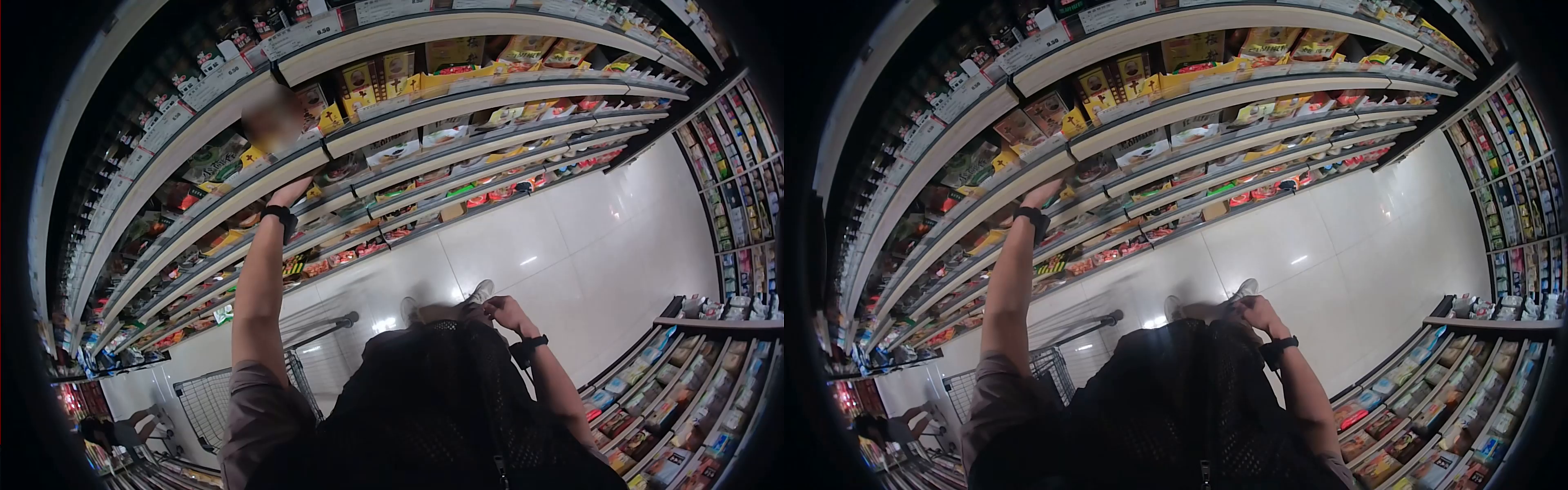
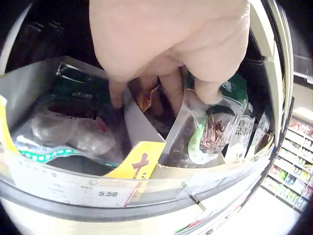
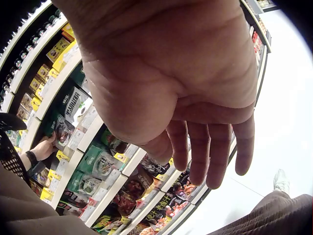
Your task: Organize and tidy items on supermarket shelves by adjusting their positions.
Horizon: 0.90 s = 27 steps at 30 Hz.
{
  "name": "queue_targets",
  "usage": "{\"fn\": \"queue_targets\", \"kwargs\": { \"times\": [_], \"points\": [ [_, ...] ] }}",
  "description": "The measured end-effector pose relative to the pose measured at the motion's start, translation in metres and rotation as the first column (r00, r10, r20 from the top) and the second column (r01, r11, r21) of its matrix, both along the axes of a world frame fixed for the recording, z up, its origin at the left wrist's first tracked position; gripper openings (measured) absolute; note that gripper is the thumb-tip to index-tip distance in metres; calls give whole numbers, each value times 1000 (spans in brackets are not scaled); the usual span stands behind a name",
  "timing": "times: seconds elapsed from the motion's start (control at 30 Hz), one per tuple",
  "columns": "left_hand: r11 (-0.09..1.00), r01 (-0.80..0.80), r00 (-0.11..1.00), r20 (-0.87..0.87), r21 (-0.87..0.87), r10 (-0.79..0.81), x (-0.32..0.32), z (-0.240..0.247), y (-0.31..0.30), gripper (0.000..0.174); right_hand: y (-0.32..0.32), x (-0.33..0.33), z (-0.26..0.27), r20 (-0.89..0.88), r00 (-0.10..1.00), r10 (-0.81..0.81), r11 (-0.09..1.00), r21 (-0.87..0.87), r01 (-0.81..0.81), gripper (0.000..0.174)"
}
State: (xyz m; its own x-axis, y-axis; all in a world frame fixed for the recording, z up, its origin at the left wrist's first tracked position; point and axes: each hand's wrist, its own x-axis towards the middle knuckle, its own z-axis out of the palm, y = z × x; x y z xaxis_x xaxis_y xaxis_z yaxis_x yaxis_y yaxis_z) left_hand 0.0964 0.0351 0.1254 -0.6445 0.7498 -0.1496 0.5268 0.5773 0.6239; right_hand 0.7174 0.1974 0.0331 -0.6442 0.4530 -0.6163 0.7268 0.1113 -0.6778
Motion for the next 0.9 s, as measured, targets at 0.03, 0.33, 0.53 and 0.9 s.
{"fn": "queue_targets", "kwargs": {
  "times": [0.03, 0.33, 0.53, 0.9],
  "points": [
    [998, -4, 998, 66, 59, 0, -1, -2, 0, 78, -1, 1, 0, 3, 1000, -9, 1000, -5, 9, 33],
    [985, -96, 995, 19, 140, 95, -5, -10, -21, 65, -2, 7, -12, -12, 1000, 7, 1000, -7, -7, 34],
    [939, -255, 962, -36, 229, 270, 70, 48, -26, 62, 5, 17, -25, 52, 993, -106, 985, -130, 112, 37],
    [984, 160, 943, 282, 78, -175, 136, 70, -97, 27, -20, 81, -26, 475, 871, 127, 938, -342, 50, 47]
  ]
}}
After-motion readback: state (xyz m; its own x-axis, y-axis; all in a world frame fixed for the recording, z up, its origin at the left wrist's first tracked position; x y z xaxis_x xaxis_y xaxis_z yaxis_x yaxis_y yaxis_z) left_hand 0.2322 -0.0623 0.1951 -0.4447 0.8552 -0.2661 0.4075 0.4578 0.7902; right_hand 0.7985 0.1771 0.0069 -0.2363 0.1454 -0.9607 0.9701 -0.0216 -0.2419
